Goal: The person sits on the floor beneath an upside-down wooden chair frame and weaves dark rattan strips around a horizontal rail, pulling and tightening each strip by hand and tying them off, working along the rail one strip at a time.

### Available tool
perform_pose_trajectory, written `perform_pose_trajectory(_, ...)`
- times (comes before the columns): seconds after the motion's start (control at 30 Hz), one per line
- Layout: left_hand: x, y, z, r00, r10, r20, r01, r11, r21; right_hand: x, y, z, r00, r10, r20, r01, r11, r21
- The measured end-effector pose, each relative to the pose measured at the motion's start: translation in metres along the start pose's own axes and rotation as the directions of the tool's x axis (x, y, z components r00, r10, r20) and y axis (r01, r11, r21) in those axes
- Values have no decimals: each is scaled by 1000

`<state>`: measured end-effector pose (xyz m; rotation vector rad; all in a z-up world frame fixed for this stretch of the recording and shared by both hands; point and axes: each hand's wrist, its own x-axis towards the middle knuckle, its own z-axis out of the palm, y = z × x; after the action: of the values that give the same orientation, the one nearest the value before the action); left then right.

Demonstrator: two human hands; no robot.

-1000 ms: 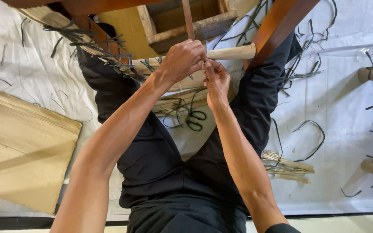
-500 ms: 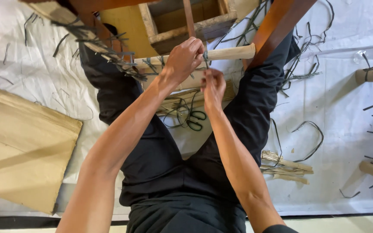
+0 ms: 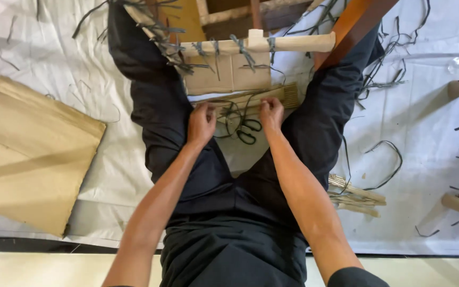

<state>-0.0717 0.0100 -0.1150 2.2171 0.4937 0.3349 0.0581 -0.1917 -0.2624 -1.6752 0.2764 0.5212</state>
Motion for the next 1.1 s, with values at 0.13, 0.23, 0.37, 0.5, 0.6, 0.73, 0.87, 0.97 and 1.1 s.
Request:
perform_pose_trajectory(0.13, -7, -6, 35, 994, -108, 14, 108, 958, -265, -37, -29, 16, 963, 139, 231, -108, 984, -145)
perform_pose_trajectory(0.23, -30, -47, 81, 978, -209, 11, 203, 935, -292, 1, 71, 19, 785, -460, 414, 569, 800, -189)
perform_pose_trajectory(0.37, -61, -43, 82, 974, -225, 41, 228, 950, -211, -5, 67, 19, 823, -262, 505, 433, 863, -259)
perform_pose_trajectory(0.5, -49, -21, 64, 974, -226, 28, 226, 938, -262, -44, -40, 23, 911, -228, 343, 397, 712, -579)
perform_pose_trajectory(0.6, -56, -23, 68, 951, -307, 40, 303, 896, -325, -95, -87, 12, 871, -380, 311, 487, 750, -447)
perform_pose_trajectory(0.73, -43, -33, 79, 912, -362, 193, 398, 668, -629, -155, -126, 1, 715, -485, 504, 676, 664, -320)
perform_pose_trajectory(0.87, -40, -26, 76, 874, -354, 333, 484, 575, -660, -170, -113, 1, 569, -399, 719, 763, 582, -281)
perform_pose_trajectory(0.97, -45, -22, 71, 932, -298, 208, 361, 699, -617, -158, -99, 5, 585, -248, 772, 659, 701, -274)
perform_pose_trajectory(1.1, -44, -18, 66, 954, -279, 106, 289, 774, -564, -123, -73, 12, 755, -229, 614, 555, 721, -414)
